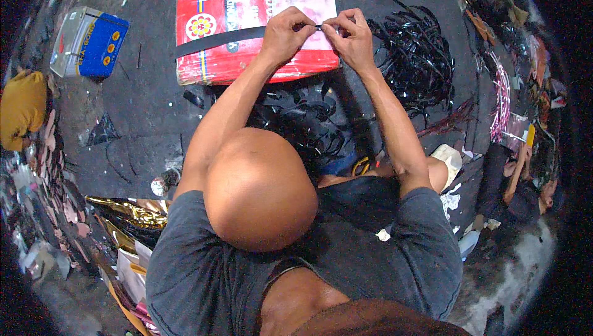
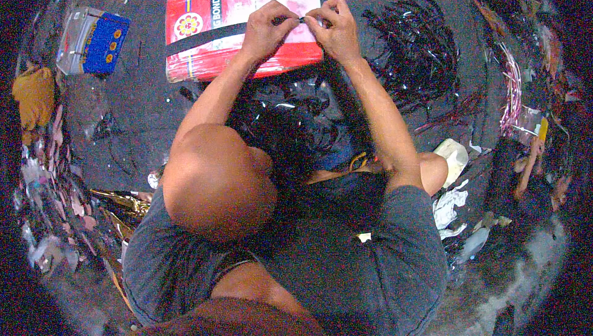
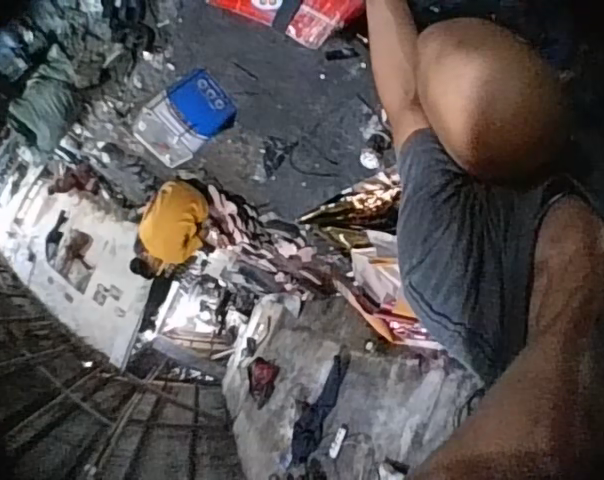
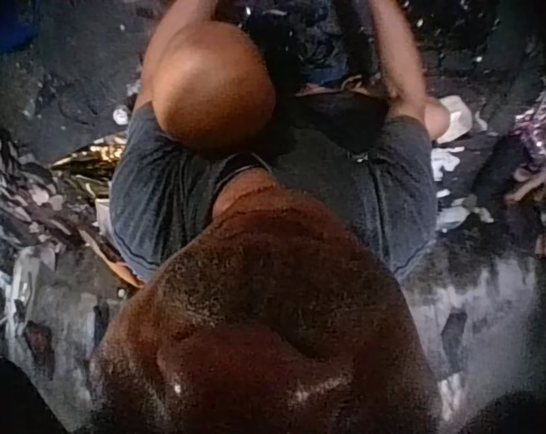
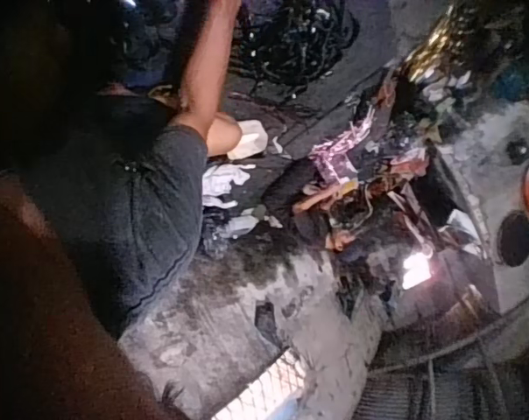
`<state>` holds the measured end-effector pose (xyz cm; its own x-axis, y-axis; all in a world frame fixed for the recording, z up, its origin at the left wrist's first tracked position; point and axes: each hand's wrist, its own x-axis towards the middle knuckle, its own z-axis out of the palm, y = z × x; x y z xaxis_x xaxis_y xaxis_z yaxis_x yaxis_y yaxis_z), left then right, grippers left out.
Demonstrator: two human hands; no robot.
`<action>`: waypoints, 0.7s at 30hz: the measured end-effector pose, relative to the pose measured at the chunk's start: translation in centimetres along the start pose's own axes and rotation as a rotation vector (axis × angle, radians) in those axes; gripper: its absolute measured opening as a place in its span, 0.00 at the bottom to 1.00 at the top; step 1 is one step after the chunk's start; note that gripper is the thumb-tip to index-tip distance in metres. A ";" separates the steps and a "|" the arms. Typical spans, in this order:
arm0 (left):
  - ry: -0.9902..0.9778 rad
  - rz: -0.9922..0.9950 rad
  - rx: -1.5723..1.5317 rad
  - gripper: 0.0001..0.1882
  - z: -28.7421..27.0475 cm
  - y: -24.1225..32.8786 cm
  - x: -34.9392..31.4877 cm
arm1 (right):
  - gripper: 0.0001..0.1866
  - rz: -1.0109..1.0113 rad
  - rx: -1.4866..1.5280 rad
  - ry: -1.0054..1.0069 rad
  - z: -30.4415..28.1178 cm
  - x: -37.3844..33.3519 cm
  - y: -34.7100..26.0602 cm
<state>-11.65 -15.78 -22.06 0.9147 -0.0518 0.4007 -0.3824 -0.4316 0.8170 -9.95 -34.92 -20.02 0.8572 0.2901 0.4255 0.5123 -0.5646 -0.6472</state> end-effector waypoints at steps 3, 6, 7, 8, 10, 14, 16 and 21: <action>-0.011 -0.012 0.027 0.05 -0.1 0.3 0.1 | 0.09 0.118 0.117 -0.012 1.0 -0.1 1.6; -0.051 -0.006 0.101 0.06 -0.4 0.4 0.8 | 0.12 0.189 0.201 -0.061 1.2 0.4 2.4; -0.068 0.006 0.134 0.06 -0.6 0.6 1.3 | 0.13 0.200 0.233 -0.073 1.4 0.8 2.9; -0.114 -0.007 0.165 0.06 -0.7 0.8 1.8 | 0.14 0.212 0.266 -0.083 1.4 1.0 3.4; -0.205 -0.030 0.231 0.07 -1.0 1.0 2.4 | 0.14 0.284 0.310 -0.072 1.2 0.5 3.2; -0.197 0.064 0.130 0.06 -0.7 0.3 2.2 | 0.15 0.414 0.592 0.155 1.8 -0.4 2.0; -0.155 0.086 0.052 0.06 0.1 0.4 2.5 | 0.17 0.395 0.333 0.109 1.4 -0.6 2.2; -0.089 0.086 -0.020 0.05 1.6 0.7 2.0 | 0.16 0.272 0.244 0.089 1.9 -0.8 2.6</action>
<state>-9.92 -17.62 -21.33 0.8862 -0.1679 0.4319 -0.4615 -0.4044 0.7896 -9.23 -35.16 -23.28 0.9613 0.0801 0.2636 0.2729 -0.4083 -0.8711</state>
